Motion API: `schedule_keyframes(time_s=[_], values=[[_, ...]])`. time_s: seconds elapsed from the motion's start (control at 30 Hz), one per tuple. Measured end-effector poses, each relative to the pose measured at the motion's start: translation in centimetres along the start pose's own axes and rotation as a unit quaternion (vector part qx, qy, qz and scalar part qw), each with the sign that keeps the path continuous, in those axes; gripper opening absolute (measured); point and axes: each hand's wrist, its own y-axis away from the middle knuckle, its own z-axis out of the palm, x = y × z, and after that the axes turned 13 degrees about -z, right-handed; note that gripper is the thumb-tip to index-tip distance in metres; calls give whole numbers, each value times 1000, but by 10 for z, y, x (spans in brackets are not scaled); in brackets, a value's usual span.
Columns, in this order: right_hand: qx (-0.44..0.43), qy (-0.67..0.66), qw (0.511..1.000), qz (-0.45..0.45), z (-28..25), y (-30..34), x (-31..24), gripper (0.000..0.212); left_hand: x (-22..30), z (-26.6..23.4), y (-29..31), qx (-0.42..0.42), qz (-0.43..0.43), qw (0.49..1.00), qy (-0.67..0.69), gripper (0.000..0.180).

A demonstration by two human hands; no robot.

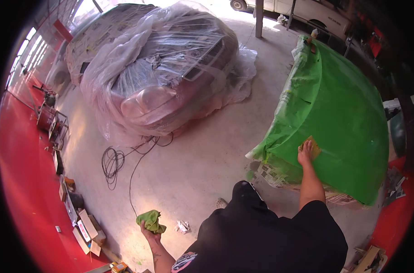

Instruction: Wet sanding a green car hood or body panel using a sanding block and water.

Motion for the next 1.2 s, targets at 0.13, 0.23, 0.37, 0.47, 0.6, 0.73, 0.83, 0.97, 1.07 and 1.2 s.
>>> schedule_keyframes(time_s=[0.13, 0.23, 0.37, 0.47, 0.6, 0.73, 0.83, 0.97, 1.07, 1.2], values=[[6, 20, 999, 50, -27, 29, -49, 74, 16, 159, -97, -108, -95, 984, -107, 49], [27, 21, 996, 83, -28, 40, -60, 75, -1, 291, -154, -169, -155, 951, -205, 47], [58, 29, 995, 74, -26, 42, -68, 76, -45, 445, -189, -232, -207, 904, -293, 48], [47, 36, 994, 92, -24, 45, -67, 75, -78, 549, -199, -281, -237, 858, -360, 48], [27, 23, 992, 121, -30, 48, -68, 74, -115, 674, -182, -360, -264, 803, -396, 48], [50, -19, 978, 201, -28, 24, -91, 71, -142, 778, -196, -437, -287, 760, -386, 49], [70, -55, 947, 309, -35, -3, -119, 71, -169, 843, -200, -458, -298, 746, -380, 49], [140, -66, 895, 419, -28, -35, -134, 74, -205, 929, -214, -460, -286, 742, -396, 52], [204, -79, 857, 466, -14, -55, -138, 77, -237, 990, -216, -483, -288, 716, -413, 54], [275, -100, 818, 495, -2, -63, -134, 80, -291, 1062, -197, -555, -328, 620, -447, 53]])
